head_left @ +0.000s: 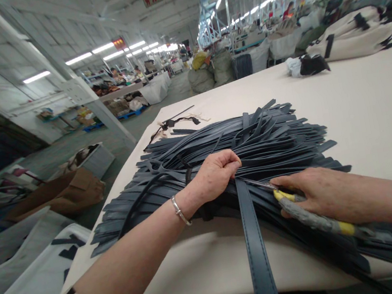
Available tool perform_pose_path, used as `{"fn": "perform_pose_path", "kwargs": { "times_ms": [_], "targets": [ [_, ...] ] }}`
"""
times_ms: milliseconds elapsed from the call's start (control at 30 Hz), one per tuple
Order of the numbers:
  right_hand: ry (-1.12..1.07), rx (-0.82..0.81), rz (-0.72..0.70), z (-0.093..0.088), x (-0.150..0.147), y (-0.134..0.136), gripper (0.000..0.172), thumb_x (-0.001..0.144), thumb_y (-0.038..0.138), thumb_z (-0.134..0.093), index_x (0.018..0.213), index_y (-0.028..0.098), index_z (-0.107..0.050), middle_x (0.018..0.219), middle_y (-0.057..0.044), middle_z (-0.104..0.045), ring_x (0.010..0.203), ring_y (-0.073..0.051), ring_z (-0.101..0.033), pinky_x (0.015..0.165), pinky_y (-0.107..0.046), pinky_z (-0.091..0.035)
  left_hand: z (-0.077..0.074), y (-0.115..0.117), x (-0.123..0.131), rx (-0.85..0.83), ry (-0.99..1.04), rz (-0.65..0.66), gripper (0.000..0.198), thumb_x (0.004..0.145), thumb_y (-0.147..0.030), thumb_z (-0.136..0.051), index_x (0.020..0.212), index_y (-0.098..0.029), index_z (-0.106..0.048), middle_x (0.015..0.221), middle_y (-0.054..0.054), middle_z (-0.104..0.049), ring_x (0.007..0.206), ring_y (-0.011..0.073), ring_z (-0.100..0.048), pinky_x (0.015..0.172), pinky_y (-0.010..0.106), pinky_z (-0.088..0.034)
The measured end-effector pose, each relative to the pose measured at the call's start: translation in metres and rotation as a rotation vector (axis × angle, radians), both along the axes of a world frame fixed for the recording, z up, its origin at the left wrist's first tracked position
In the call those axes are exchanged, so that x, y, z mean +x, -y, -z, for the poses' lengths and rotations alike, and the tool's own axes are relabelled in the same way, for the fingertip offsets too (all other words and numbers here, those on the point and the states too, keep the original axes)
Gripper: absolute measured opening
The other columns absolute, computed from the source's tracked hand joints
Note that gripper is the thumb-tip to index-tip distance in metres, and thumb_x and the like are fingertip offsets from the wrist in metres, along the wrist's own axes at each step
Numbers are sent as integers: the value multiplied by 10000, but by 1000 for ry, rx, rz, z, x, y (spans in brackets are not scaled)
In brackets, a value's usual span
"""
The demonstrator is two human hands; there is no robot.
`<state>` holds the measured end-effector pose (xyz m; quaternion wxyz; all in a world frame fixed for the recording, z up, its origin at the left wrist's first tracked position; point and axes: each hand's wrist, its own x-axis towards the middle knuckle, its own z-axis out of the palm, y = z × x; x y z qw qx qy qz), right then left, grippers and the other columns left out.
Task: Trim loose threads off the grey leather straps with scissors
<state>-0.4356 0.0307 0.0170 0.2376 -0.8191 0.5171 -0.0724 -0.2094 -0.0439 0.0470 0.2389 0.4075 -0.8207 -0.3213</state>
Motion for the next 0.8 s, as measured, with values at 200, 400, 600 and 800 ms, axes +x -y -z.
{"fn": "perform_pose_path", "kwargs": {
  "times_ms": [200, 400, 600, 800],
  "targets": [
    [96, 20, -59, -1, 1, 5, 321, 838, 533, -544, 1009, 282, -648, 958, -19, -689, 844, -238, -622, 733, -321, -443, 1, -2, -1, 12, -41, -7, 116, 812, -192, -507, 719, -145, -558, 584, -40, -500, 565, 72, -455, 568, 188, -364],
    [155, 8, -42, -3, 3, -1, 234, 817, 457, -593, 894, 247, -663, 775, -2, -667, 686, -184, -582, 571, -256, -372, 0, 0, 1, 131, -193, -33, 108, 813, -220, -537, 736, -146, -527, 556, -42, -503, 491, 65, -404, 499, 188, -327],
    [353, 27, 196, 8, -35, -21, 445, 768, 434, -654, 1187, 295, -594, 958, 15, -667, 843, -196, -595, 716, -271, -437, -46, -33, 10, 29, -302, -4, 125, 851, -262, -590, 772, -165, -582, 624, -24, -581, 530, 68, -470, 527, 178, -383],
    [749, -61, 664, 40, -119, -54, 766, 666, 623, -688, 1282, 210, -494, 692, 17, -520, 567, -139, -433, 502, -264, -354, -52, -110, -35, -46, 66, 572, 106, 869, -168, -571, 794, -163, -646, 797, 12, -674, 740, 91, -615, 684, 156, -470]
  ]
}}
